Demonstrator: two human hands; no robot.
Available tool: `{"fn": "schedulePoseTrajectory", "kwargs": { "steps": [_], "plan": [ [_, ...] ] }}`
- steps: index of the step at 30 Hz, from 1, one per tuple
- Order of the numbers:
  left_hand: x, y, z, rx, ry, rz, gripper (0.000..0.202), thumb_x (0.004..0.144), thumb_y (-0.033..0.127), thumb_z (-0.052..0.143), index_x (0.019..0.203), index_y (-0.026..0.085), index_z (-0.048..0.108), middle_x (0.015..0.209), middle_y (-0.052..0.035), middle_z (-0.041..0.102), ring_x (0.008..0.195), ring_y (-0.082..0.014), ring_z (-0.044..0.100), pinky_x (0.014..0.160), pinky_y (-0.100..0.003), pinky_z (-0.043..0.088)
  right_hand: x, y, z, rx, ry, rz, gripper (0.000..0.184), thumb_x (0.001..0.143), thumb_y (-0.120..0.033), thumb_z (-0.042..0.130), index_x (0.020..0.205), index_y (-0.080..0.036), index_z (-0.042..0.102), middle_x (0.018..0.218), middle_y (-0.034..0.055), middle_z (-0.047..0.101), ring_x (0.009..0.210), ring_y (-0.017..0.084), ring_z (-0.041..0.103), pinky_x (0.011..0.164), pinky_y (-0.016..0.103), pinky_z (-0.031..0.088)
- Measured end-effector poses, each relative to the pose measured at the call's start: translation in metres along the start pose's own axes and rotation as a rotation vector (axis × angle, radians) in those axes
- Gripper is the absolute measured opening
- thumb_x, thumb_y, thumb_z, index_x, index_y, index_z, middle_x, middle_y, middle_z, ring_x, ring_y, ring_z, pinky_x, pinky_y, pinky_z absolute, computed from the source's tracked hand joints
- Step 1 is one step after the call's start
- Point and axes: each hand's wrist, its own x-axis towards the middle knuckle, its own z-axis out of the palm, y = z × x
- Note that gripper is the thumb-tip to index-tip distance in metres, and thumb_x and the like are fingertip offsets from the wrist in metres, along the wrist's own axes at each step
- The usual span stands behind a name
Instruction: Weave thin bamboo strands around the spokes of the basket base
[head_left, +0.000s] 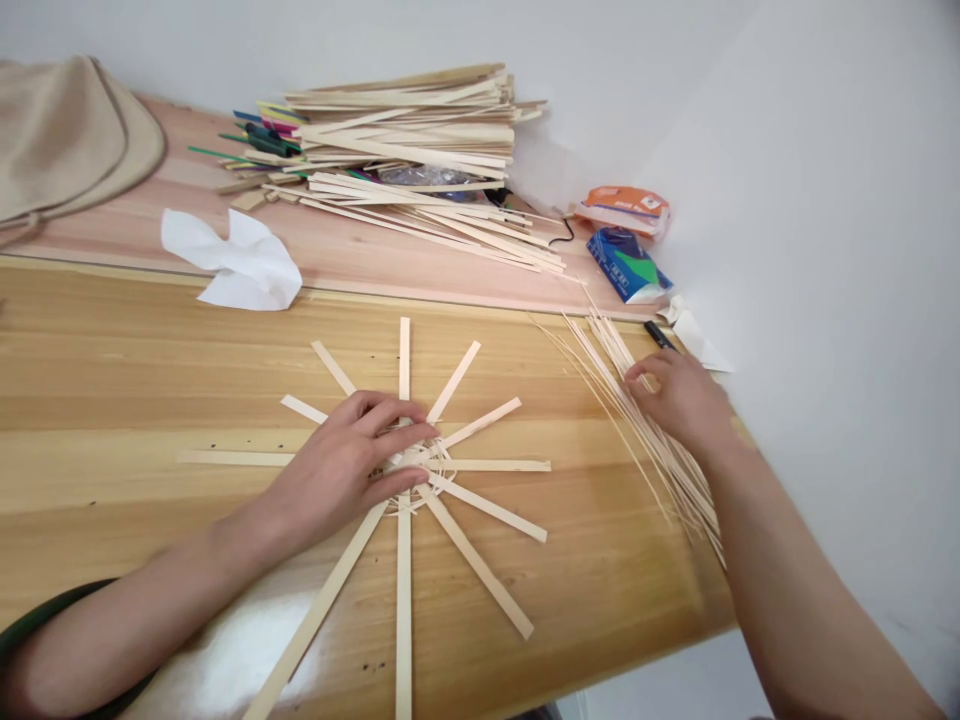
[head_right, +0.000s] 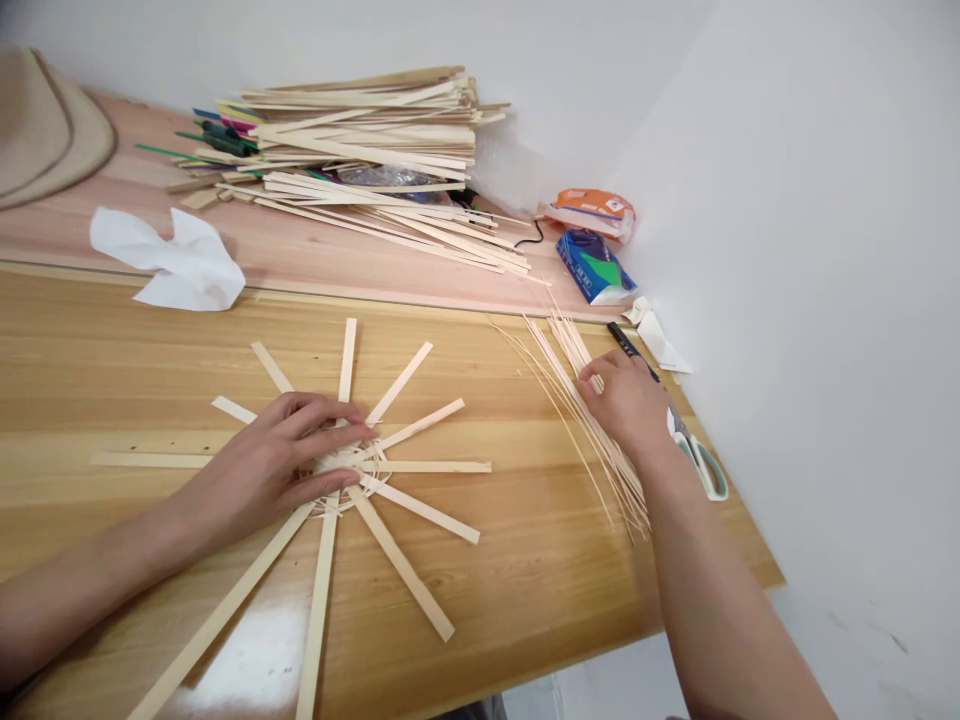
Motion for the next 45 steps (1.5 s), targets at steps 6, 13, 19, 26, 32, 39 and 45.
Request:
{"fn": "schedulePoseTrajectory", "kwargs": {
  "steps": [6, 13, 19, 26, 32, 39, 45],
  "plan": [
    [0.000, 0.001, 0.000, 0.007, 0.003, 0.010, 0.037, 0.096, 0.050, 0.055, 0.123, 0.027, 0.065, 0.127, -0.0056, 0.061, 0.113, -0.0279, 0.049, 0.095, -0.042, 0.046, 0.000, -0.007, 0.007, -0.104, -0.106, 0.076, 0.012, 0.077, -0.028, 0.057, 0.069, -0.022, 0.064, 0.075, 0.0050, 0.068, 0.072, 0.021, 0.060, 0.057, 0.030, 0.035],
    [-0.001, 0.002, 0.000, 0.018, -0.006, 0.011, 0.037, 0.096, 0.050, 0.054, 0.123, 0.027, 0.064, 0.127, -0.0052, 0.060, 0.113, -0.0274, 0.048, 0.095, -0.043, 0.046, 0.002, -0.007, 0.002, -0.087, -0.085, 0.125, 0.019, 0.080, -0.031, 0.053, 0.070, -0.022, 0.067, 0.075, 0.0058, 0.069, 0.072, 0.022, 0.060, 0.056, 0.029, 0.032],
    [-0.002, 0.000, 0.001, 0.024, 0.003, 0.016, 0.036, 0.096, 0.049, 0.054, 0.124, 0.028, 0.063, 0.127, -0.0047, 0.060, 0.114, -0.0273, 0.048, 0.095, -0.043, 0.046, 0.003, -0.004, -0.007, 0.043, -0.042, 0.177, 0.018, 0.075, -0.032, 0.055, 0.064, -0.023, 0.065, 0.066, 0.0039, 0.066, 0.064, 0.021, 0.058, 0.057, 0.031, 0.033],
    [-0.002, 0.001, 0.001, 0.020, 0.020, 0.033, 0.036, 0.095, 0.047, 0.056, 0.123, 0.025, 0.063, 0.126, -0.0060, 0.060, 0.112, -0.0276, 0.047, 0.093, -0.043, 0.046, 0.005, -0.004, -0.009, 0.392, 0.030, 0.179, 0.014, 0.072, -0.033, 0.057, 0.065, -0.022, 0.061, 0.062, 0.0025, 0.063, 0.063, 0.020, 0.060, 0.063, 0.033, 0.045],
    [-0.001, 0.002, 0.000, 0.001, 0.014, 0.039, 0.036, 0.093, 0.044, 0.061, 0.123, 0.023, 0.065, 0.125, -0.0072, 0.061, 0.110, -0.0274, 0.048, 0.095, -0.044, 0.046, -0.014, -0.023, -0.016, 0.783, -0.076, 0.139, 0.022, 0.071, -0.039, 0.062, 0.085, -0.024, 0.052, 0.062, -0.0050, 0.053, 0.046, 0.011, 0.045, 0.045, 0.027, 0.043],
    [-0.001, 0.003, 0.000, -0.007, 0.023, 0.034, 0.038, 0.092, 0.045, 0.061, 0.122, 0.022, 0.066, 0.125, -0.0078, 0.061, 0.110, -0.0264, 0.049, 0.097, -0.043, 0.045, -0.069, -0.027, -0.002, 0.675, -0.478, -0.085, 0.035, 0.080, -0.058, 0.060, 0.084, -0.023, 0.058, 0.068, 0.0011, 0.063, 0.056, 0.017, 0.059, 0.056, 0.032, 0.050],
    [0.000, 0.003, 0.000, -0.002, 0.034, 0.048, 0.040, 0.091, 0.047, 0.062, 0.121, 0.020, 0.066, 0.125, -0.0081, 0.062, 0.110, -0.0265, 0.048, 0.097, -0.043, 0.045, -0.092, -0.007, 0.011, 0.262, -0.150, 0.024, 0.043, 0.075, -0.062, 0.052, 0.094, -0.028, 0.070, 0.094, 0.0049, 0.075, 0.080, 0.030, 0.070, 0.065, 0.043, 0.054]
  ]
}}
